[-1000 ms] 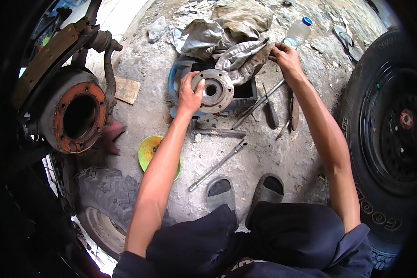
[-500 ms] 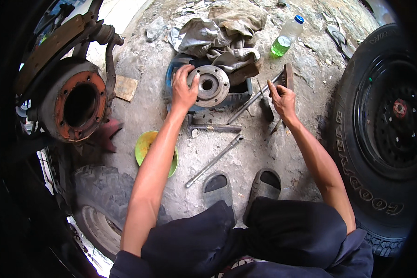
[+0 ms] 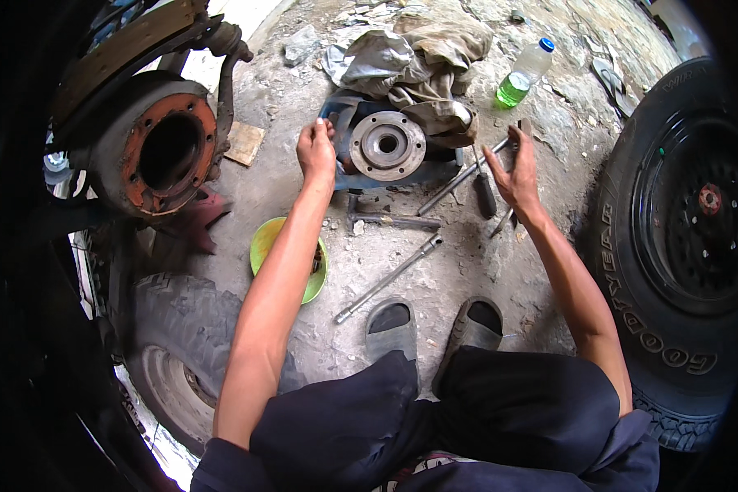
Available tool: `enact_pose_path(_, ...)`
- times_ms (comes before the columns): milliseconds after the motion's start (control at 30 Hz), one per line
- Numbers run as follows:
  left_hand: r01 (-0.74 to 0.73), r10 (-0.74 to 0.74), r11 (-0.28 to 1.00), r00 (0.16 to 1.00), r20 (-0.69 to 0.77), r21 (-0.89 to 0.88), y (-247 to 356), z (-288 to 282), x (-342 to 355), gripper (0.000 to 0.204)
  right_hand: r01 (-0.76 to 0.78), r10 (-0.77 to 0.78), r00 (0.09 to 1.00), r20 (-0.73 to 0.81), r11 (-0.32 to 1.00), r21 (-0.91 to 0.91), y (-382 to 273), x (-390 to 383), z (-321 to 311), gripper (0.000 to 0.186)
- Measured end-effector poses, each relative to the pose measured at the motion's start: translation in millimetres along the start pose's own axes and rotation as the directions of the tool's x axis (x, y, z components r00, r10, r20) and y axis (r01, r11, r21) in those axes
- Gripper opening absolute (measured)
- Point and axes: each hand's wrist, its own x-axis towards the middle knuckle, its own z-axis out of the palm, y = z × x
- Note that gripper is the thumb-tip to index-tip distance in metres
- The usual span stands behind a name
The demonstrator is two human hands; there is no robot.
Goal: The person cleans a wheel hub by brushing it with a wire brush, wiping it with a cloth, and applying liquid from a plastic bottle.
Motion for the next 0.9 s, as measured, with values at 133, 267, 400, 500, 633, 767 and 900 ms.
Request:
enact_pose_path(133,0.431,-0.414,0.893,0.9,0.138,-0.131,-12.8,2.8,-16.7,0.053,-0.065,0.04,0.981,0.191,0.989,0.131,-50.8,32.7,21.7,0.064)
enact_pose_path(267,0.449,-0.372,0.847,0.883,0.285,-0.286,-26.7,15.8,-23.6,0.052,-0.099,0.072,0.99,0.12,0.966,0.238,-75.1,61.5,54.7,0.024)
enact_pose_path(400,0.517,-0.411,0.745,0.853,0.321,-0.422,-2.5,21.4,-31.9,0.057,-0.082,0.007,0.986,0.164,0.889,0.45,-120.0,76.5,86.4,0.021)
enact_pose_path(500,0.57,-0.432,0.695,0.818,0.38,-0.439,12.7,29.1,-35.7,0.072,0.324,-0.353,0.912,0.207,0.932,0.162,-112.4,63.1,128.0,0.03)
enact_pose_path(633,0.579,-0.368,0.624,0.81,0.456,-0.525,4.7,16.6,-37.0,0.09,0.535,-0.548,0.808,0.219,0.837,0.12,-145.3,50.4,145.9,0.03)
enact_pose_path(767,0.662,-0.453,0.478,0.749,0.483,-0.578,1.6,11.6,-38.9,0.094,0.629,-0.675,0.656,0.337,0.736,0.251,-133.7,53.9,135.2,0.027)
enact_pose_path(900,0.639,-0.412,0.586,0.764,0.497,-0.498,4.7,10.1,-37.1,0.096,0.551,-0.526,0.816,0.239,0.833,-0.049,-135.5,54.2,139.5,0.035)
